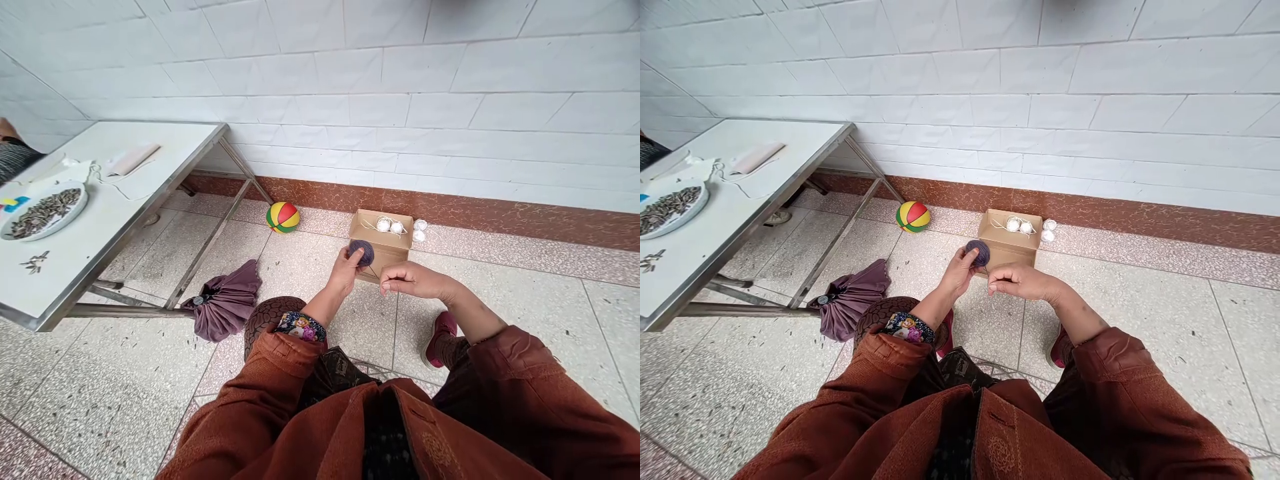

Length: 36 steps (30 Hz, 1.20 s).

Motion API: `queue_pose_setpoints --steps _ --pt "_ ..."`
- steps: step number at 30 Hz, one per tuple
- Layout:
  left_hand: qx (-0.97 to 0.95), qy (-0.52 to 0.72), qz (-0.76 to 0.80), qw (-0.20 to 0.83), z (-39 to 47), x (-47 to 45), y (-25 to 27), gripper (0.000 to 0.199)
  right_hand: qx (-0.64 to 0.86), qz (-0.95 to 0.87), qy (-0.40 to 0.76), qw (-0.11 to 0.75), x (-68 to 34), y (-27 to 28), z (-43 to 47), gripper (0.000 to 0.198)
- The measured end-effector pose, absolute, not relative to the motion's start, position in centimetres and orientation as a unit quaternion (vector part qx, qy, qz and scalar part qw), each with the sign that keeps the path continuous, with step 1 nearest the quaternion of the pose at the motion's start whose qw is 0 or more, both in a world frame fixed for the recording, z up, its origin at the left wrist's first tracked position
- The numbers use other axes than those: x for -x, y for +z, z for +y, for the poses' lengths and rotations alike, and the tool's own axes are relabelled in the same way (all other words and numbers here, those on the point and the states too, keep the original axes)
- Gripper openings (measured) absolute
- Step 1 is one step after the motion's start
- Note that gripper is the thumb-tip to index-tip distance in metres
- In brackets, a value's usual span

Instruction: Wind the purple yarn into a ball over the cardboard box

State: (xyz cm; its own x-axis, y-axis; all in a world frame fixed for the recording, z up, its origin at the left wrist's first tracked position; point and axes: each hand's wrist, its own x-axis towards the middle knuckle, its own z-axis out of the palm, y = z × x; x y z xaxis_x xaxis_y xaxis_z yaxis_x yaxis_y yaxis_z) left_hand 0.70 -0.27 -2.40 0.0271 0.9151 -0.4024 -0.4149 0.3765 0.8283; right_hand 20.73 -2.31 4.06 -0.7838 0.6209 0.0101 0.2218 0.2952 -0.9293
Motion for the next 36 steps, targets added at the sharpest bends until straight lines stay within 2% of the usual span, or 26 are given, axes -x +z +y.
queue_pose_setpoints --steps 3,7,13,18,26,31,36 --pt "-0.353 0.446 0.471 0.674 -0.9 -1.1 -2.6 0.042 0.296 -0.758 0.531 0.239 -20.9 4.0 -1.7 0.029" --pt "-0.434 0.361 0.429 0.706 -1.7 -1.2 -2.4 0.046 0.365 -0.699 0.519 0.330 -21.6 3.4 -0.7 0.026" --pt "-0.370 0.321 0.329 0.807 -2.5 -1.1 -1.7 0.056 0.469 -0.616 0.465 0.429 -21.8 2.1 0.1 0.024" --pt "-0.348 0.344 0.286 0.824 -2.7 -1.1 -1.1 0.056 0.442 -0.594 0.501 0.449 -21.4 1.8 -0.1 0.026" --pt "-0.342 0.342 0.300 0.822 -2.8 -1.3 -1.1 0.051 0.419 -0.560 0.522 0.487 -21.6 1.6 -0.2 0.028" --pt "-0.351 0.341 0.254 0.834 -3.2 -1.1 -0.2 0.057 0.439 -0.592 0.508 0.446 -21.0 1.3 -0.2 0.025" --pt "-0.315 0.390 0.240 0.831 -3.4 -1.0 0.7 0.067 0.464 -0.566 0.507 0.456 -20.2 -0.4 -0.2 0.025"
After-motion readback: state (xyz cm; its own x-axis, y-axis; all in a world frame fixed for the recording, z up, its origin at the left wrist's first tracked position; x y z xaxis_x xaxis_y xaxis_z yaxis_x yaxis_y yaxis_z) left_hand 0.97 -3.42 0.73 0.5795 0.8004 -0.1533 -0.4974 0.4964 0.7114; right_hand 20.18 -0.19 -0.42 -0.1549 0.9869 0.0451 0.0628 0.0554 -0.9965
